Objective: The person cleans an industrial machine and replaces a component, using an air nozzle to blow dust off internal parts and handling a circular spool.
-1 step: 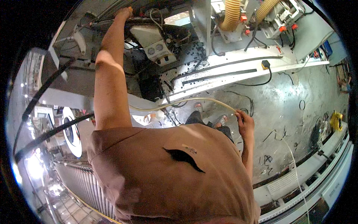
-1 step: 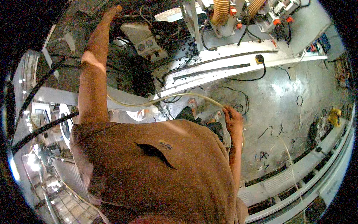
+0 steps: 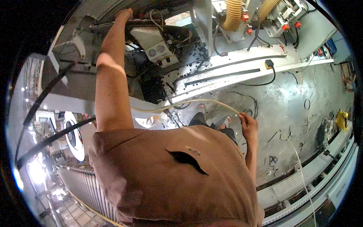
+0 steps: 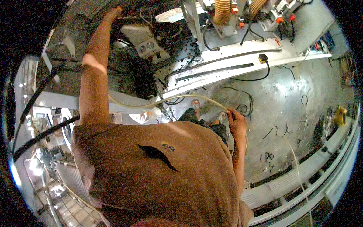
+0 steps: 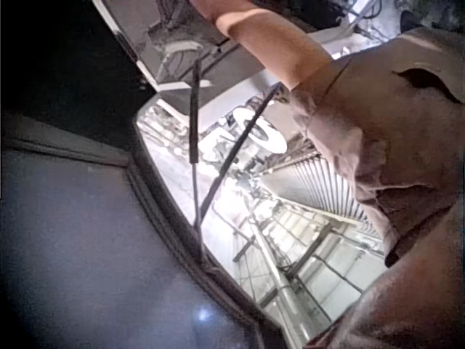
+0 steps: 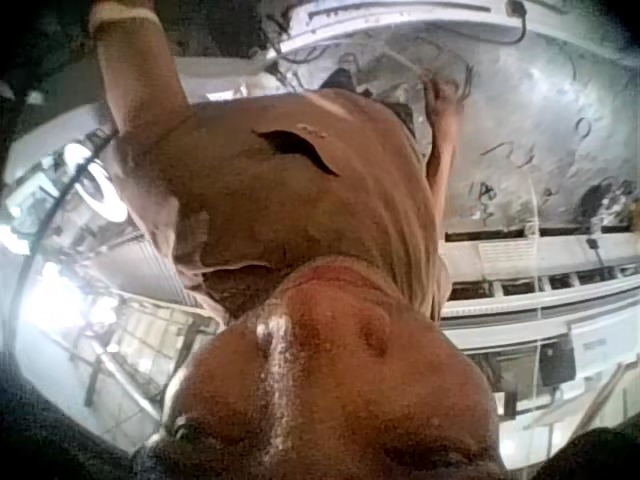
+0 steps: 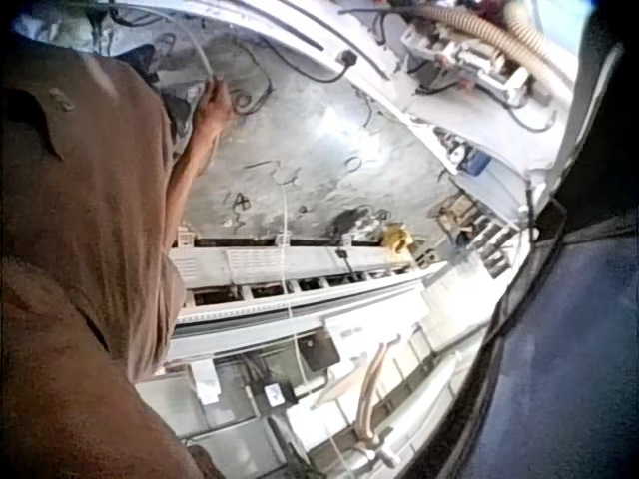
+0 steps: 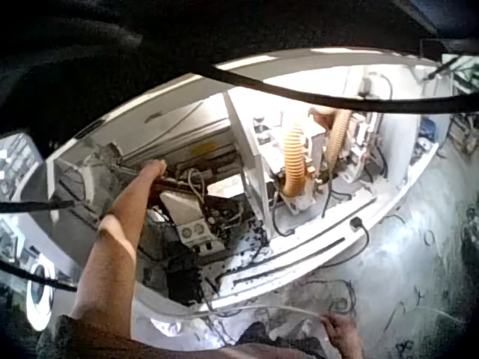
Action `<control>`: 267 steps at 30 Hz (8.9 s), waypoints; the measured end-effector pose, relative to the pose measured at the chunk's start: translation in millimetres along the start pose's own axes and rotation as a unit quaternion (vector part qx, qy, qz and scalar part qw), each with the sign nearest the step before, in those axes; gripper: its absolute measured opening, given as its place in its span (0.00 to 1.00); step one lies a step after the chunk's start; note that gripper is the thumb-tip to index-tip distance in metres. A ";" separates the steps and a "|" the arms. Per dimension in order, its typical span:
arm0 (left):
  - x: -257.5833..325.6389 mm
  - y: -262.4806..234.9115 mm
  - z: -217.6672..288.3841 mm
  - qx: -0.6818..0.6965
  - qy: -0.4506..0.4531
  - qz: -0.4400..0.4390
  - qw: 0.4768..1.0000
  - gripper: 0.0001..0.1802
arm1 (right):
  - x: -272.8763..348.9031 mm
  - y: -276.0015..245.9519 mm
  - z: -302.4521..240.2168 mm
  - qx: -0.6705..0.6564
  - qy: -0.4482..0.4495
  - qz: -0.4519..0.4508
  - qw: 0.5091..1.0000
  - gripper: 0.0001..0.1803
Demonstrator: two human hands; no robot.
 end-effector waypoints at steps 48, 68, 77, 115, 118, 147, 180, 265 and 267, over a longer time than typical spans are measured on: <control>404.3 -44.1 341.1 -0.073 -0.366 -0.220 0.901 0.27 | 47.8 -39.2 137.7 -0.016 0.069 -0.038 0.997 0.18; 451.5 22.6 479.6 0.095 -0.341 -0.261 0.898 0.37 | 57.8 -24.0 165.9 -0.020 0.049 -0.096 0.994 0.18; 523.1 -5.5 542.2 0.117 -0.361 -0.261 0.888 0.34 | 27.4 -43.5 236.5 -0.039 0.034 0.004 0.999 0.18; 880.1 -188.9 196.6 0.095 -0.613 -0.164 0.767 0.25 | 64.0 201.2 92.7 0.139 -0.184 -0.310 0.922 0.17; 897.1 -265.1 149.3 0.043 -0.674 -0.046 0.736 0.27 | 56.3 206.4 33.2 0.156 -0.175 -0.322 0.917 0.17; 650.5 -241.9 -301.0 0.011 -0.454 -0.069 0.888 0.17 | 71.8 406.5 -264.9 0.361 -0.302 -0.317 0.824 0.23; 362.9 -148.3 -370.2 -0.007 -0.006 -0.151 0.988 0.18 | 272.6 611.1 -508.7 0.221 -0.093 -0.059 0.969 0.15; 629.2 -124.6 -714.1 0.004 -0.271 -0.274 0.923 0.39 | 313.4 735.1 -589.1 0.097 -0.113 -0.054 0.987 0.19; 621.4 -125.2 -716.9 -0.017 -0.248 -0.284 0.926 0.40 | 314.8 734.7 -594.0 0.081 -0.092 -0.052 0.991 0.19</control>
Point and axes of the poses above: each hand's wrist, its own x-axis away from the middle knuckle, its own y-axis out of the palm, z = x × y, the point moved 8 cm from there along -x, towards the middle knuckle, and after that the axes turned 2 degrees about x, right-handed, at the moved point
